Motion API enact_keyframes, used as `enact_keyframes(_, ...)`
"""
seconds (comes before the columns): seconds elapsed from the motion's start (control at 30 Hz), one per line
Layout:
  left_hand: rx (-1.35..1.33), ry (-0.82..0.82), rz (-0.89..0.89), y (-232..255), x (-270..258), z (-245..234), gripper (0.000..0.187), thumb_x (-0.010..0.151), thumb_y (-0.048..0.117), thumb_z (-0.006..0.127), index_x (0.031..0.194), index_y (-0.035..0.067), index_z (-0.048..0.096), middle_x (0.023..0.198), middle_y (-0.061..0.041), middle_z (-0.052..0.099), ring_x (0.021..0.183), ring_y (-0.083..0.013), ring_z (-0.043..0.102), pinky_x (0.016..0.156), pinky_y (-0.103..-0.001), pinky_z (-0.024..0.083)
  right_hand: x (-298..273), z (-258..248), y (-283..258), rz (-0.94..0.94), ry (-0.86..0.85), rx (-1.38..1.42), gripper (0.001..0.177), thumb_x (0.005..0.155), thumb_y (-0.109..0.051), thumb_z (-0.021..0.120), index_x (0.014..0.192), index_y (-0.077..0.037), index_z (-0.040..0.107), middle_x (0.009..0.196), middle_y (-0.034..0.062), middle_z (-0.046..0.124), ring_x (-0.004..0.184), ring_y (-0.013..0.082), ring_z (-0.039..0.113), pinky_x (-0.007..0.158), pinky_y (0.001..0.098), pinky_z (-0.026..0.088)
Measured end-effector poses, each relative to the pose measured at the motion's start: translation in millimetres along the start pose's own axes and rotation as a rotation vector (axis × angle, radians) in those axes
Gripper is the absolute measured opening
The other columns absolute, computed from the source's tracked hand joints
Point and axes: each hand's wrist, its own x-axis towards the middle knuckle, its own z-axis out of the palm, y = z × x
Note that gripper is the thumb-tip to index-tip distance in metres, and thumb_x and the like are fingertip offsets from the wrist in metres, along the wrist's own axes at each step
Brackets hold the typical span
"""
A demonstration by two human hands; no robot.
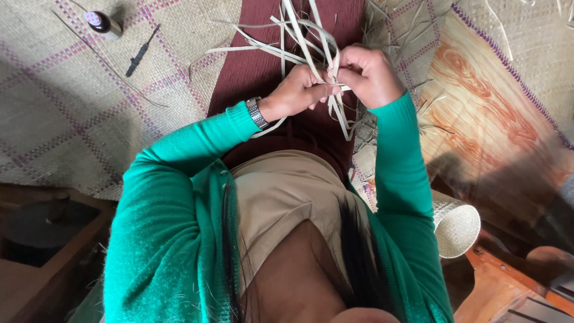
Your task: A person is weaving a basket by interlacing thin strips of material while sitting on a floor mat.
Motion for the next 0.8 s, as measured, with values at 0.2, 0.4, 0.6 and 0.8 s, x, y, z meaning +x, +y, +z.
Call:
enact_keyframes(0.2, -0.078, 0.016, -0.054, 14, 4, -6, 0.016, 0.082, 0.016, 0.057, 0.079, 0.003, 0.066, 0.054, 0.001, 0.05, 0.037, -0.0042, 0.039, 0.034, -0.016, 0.029, -6, -3, -18, -0.086, 0.136, 0.008, 0.005, 0.081, 0.01, 0.056, 0.083, 0.005, 0.058, 0.071, 0.006, 0.054, 0.06, 0.01, 0.043, 0.058, 0.0197, 0.036)
enact_keyframes(0.4, -0.032, 0.017, -0.096, 15, 6, -5, 0.013, 0.081, 0.008, 0.056, 0.082, 0.001, 0.067, 0.052, 0.001, 0.052, 0.035, -0.0041, 0.041, 0.03, -0.015, 0.032, -12, 13, -27, -0.374, 0.357, -0.644, 0.012, 0.075, -0.001, 0.064, 0.068, -0.003, 0.055, 0.072, 0.0043, 0.056, 0.066, 0.0193, 0.041, 0.072, 0.0295, 0.028)
enact_keyframes(0.6, -0.103, 0.033, -0.117, 10, 7, -5, 0.017, 0.078, -0.001, 0.047, 0.078, 0.001, 0.063, 0.052, -0.002, 0.053, 0.039, -0.006, 0.048, 0.032, -0.016, 0.04, -14, 23, -40, -0.371, 0.295, -0.42, 0.006, 0.074, 0.009, 0.058, 0.078, 0.005, 0.056, 0.081, 0.0119, 0.057, 0.073, 0.0246, 0.053, 0.076, 0.0327, 0.04)
enact_keyframes(0.8, 0.165, 0.08, -0.048, 10, 5, -1, 0.014, 0.07, -0.005, 0.046, 0.063, 0.002, 0.055, 0.051, -0.001, 0.052, 0.037, -0.0071, 0.049, 0.033, -0.019, 0.04, -8, 34, -27, -0.269, 0.316, -0.249, 0.016, 0.076, 0.002, 0.065, 0.092, 0.004, 0.06, 0.079, 0.0093, 0.049, 0.065, 0.0193, 0.047, 0.059, 0.0284, 0.041)
